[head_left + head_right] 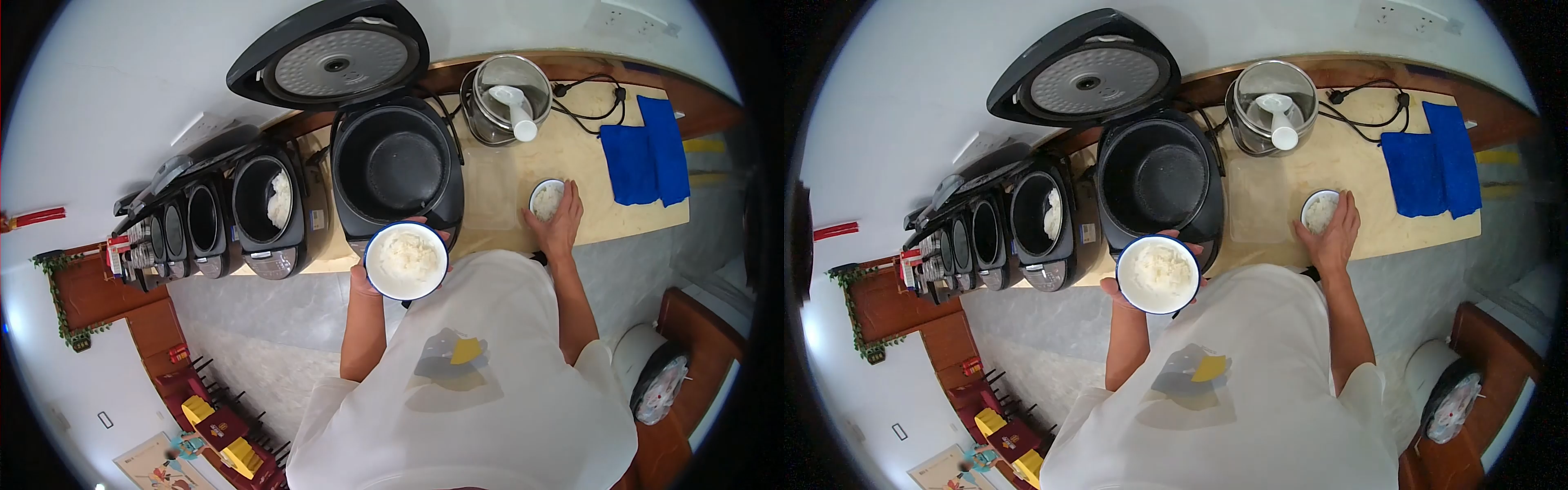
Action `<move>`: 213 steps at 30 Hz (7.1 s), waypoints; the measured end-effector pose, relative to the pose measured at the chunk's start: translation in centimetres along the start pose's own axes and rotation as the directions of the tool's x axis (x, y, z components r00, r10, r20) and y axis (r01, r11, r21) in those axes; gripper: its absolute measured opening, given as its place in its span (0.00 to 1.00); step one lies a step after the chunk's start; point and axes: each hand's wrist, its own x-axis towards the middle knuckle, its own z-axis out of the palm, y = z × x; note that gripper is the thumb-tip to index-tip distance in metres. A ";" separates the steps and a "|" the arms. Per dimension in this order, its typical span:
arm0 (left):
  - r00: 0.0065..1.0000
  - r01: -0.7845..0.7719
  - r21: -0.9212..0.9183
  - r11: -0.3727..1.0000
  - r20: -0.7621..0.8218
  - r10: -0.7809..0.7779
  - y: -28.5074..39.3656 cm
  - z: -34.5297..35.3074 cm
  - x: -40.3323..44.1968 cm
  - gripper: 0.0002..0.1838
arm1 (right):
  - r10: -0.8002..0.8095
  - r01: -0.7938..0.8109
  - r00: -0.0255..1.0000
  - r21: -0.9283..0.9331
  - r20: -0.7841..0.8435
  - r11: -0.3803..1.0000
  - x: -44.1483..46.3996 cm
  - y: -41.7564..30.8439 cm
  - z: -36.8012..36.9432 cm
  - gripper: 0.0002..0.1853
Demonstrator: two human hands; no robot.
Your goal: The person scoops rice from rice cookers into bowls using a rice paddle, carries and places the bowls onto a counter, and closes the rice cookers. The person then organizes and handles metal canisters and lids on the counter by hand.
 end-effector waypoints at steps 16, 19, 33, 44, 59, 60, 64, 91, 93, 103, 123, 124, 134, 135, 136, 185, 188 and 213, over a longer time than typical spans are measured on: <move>0.998 -0.024 0.121 0.992 -0.053 0.031 0.0 0.4 -0.1 0.75 | 0.013 -0.013 0.999 -0.011 0.036 1.000 0.1 0.2 0.0 0.61; 0.999 -0.022 0.120 0.993 -0.039 0.026 0.0 0.2 -0.1 0.75 | -0.005 0.006 1.000 -0.014 0.029 1.000 0.1 0.3 -0.1 0.61; 0.996 -0.009 0.096 0.995 -0.083 0.017 0.0 0.3 -0.1 0.73 | -0.098 0.310 0.902 0.473 -0.421 0.825 6.0 -9.0 -5.0 0.45; 0.992 0.002 0.174 0.985 -0.126 0.020 -0.2 0.3 -0.3 0.75 | -0.047 0.071 0.997 0.411 -0.069 0.909 9.7 -12.2 -4.8 0.42; 0.993 -0.027 0.106 0.994 -0.114 0.039 -0.4 0.6 0.1 0.74 | 0.240 0.268 0.883 0.852 -0.404 0.449 10.1 -9.4 -9.7 0.11; 0.997 -0.014 0.058 0.998 -0.075 0.018 -0.4 0.7 0.2 0.74 | 0.237 0.263 0.886 0.853 -0.399 0.451 9.2 -9.2 -10.8 0.11; 0.995 0.017 0.060 0.998 -0.095 -0.011 -0.2 0.4 0.0 0.74 | 0.095 0.078 0.991 0.984 -0.095 0.162 4.7 -8.7 -12.8 0.07; 0.978 0.072 0.049 0.996 -0.199 -0.061 0.3 -0.1 -0.7 0.75 | -0.747 0.498 0.654 0.813 -0.123 0.302 0.8 -16.7 -13.2 0.13; 0.966 0.040 0.048 0.998 -0.255 -0.026 -1.0 -2.0 -2.1 0.75 | -0.721 0.542 0.656 0.804 -0.221 0.246 1.3 -15.6 -13.3 0.11; 0.963 0.039 -0.041 0.998 -0.266 -0.048 -0.3 -0.9 -1.5 0.73 | -0.648 0.396 0.755 0.861 -0.105 0.321 1.5 -13.6 -13.3 0.06; 0.990 0.026 0.084 0.996 -0.139 -0.014 -0.1 0.5 0.2 0.73 | 0.172 -0.035 0.982 0.820 -0.078 0.571 11.2 -9.8 -8.1 0.16; 0.993 0.016 0.072 0.997 -0.115 -0.007 0.0 0.5 0.3 0.73 | 0.181 -0.033 0.979 0.817 -0.088 0.576 11.3 -10.1 -8.0 0.16; 0.995 0.008 0.058 0.998 -0.098 -0.002 0.1 0.4 0.1 0.73 | -0.003 -0.040 0.998 0.740 0.057 0.672 12.6 -9.8 -5.2 0.24; 0.994 0.018 0.072 0.997 -0.106 -0.010 0.1 0.3 0.1 0.73 | -0.020 -0.029 0.998 0.746 0.057 0.665 12.5 -9.9 -5.2 0.25; 0.994 0.028 0.067 0.997 -0.104 -0.021 0.0 0.4 0.1 0.73 | -0.035 -0.020 0.998 0.751 0.057 0.660 12.5 -9.9 -5.3 0.27; 0.994 -0.057 -0.043 0.997 -0.095 0.053 -0.2 0.5 0.2 0.75 | -0.366 0.286 0.909 0.342 0.198 0.895 0.0 -7.3 -7.8 0.58; 0.992 -0.025 0.000 1.000 -0.122 0.025 0.0 0.3 0.0 0.75 | -0.416 0.314 0.886 0.393 0.205 0.864 0.4 -9.8 -9.2 0.58; 0.977 -0.014 0.109 0.994 -0.209 0.037 -0.1 -0.6 -1.0 0.75 | -0.598 0.459 0.752 0.431 0.277 0.777 0.6 -14.5 -8.6 0.58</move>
